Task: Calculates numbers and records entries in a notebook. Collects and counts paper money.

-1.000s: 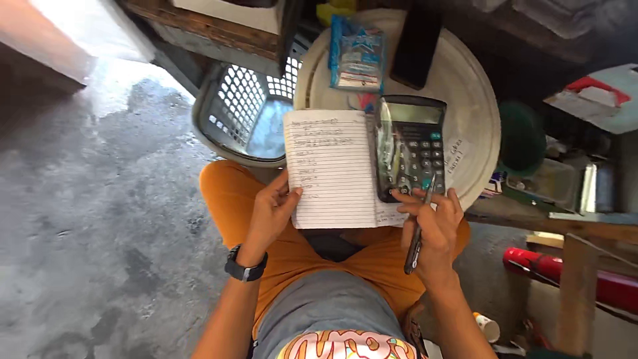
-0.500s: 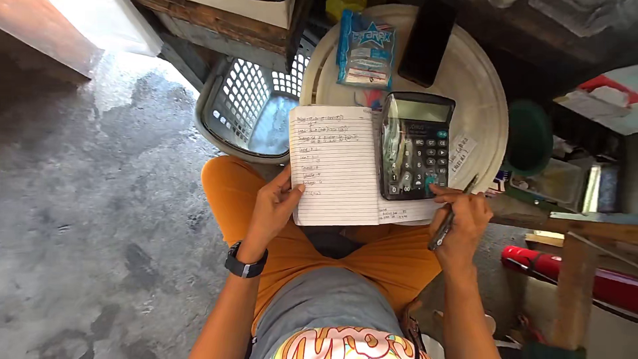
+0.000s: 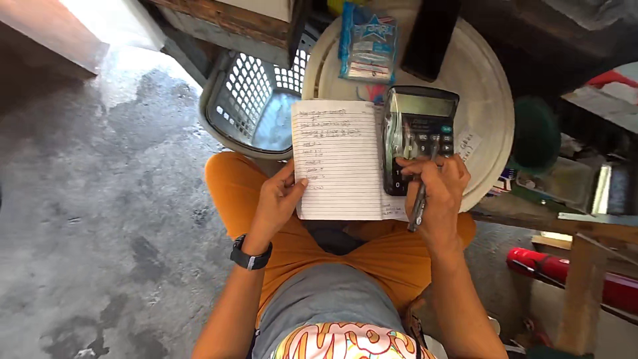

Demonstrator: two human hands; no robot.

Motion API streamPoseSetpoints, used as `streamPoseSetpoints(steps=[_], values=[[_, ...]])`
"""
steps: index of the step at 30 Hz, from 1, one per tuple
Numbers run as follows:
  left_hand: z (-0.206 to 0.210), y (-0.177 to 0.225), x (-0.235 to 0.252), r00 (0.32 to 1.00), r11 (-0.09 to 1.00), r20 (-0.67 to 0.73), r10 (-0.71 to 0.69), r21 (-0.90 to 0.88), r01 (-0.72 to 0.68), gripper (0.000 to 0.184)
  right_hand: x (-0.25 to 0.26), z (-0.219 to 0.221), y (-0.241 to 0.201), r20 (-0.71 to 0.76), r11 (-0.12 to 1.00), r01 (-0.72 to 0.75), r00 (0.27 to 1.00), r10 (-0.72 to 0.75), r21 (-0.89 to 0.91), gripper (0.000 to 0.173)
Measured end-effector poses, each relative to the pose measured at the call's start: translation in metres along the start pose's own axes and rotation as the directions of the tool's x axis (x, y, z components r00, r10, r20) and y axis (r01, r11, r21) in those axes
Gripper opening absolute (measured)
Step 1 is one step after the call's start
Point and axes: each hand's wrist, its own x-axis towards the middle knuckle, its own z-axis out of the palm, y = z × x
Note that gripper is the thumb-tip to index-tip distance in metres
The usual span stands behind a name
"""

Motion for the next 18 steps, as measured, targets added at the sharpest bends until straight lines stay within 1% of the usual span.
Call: streamPoseSetpoints(steps=[4,7,9,12,15,18], values=[[-0.001,-0.002,0.001,1.0,1.0,0.006,-0.016,0.024,0.016,0.047,0.0,0.0,-0.008,-0.011,1.0,0.004,1.0,-0.004,-0.008,0.022],[-0.001,-0.006,0.002,1.0,0.998,-0.009,0.005,0.056,-0.005,0.046,-0.005,-0.006,-0.004,0.013,0.997,-0.024,1.0,0.023,0.068,0.022],[-0.003,-0.011,0.002,0.999,0.997,-0.015,0.032,0.072,-0.031,0.046,-0.014,-0.022,0.003,-0.011,0.994,-0.08,0.997,0.081,0.073,0.023],[-0.005,-0.016,0.005,0.998,0.995,-0.017,0.059,0.088,-0.057,0.046,-0.036,-0.039,0.027,-0.105,0.98,-0.196,0.976,0.192,-0.027,0.023],[-0.005,-0.015,0.006,0.999,0.996,-0.018,0.038,0.078,-0.037,0.045,-0.053,-0.037,0.045,-0.115,0.952,-0.301,0.949,0.292,-0.064,0.022],[-0.005,-0.013,0.006,0.999,0.996,-0.023,0.031,0.079,-0.029,0.046,-0.055,-0.03,0.046,-0.103,0.945,-0.319,0.945,0.311,-0.074,0.022]])
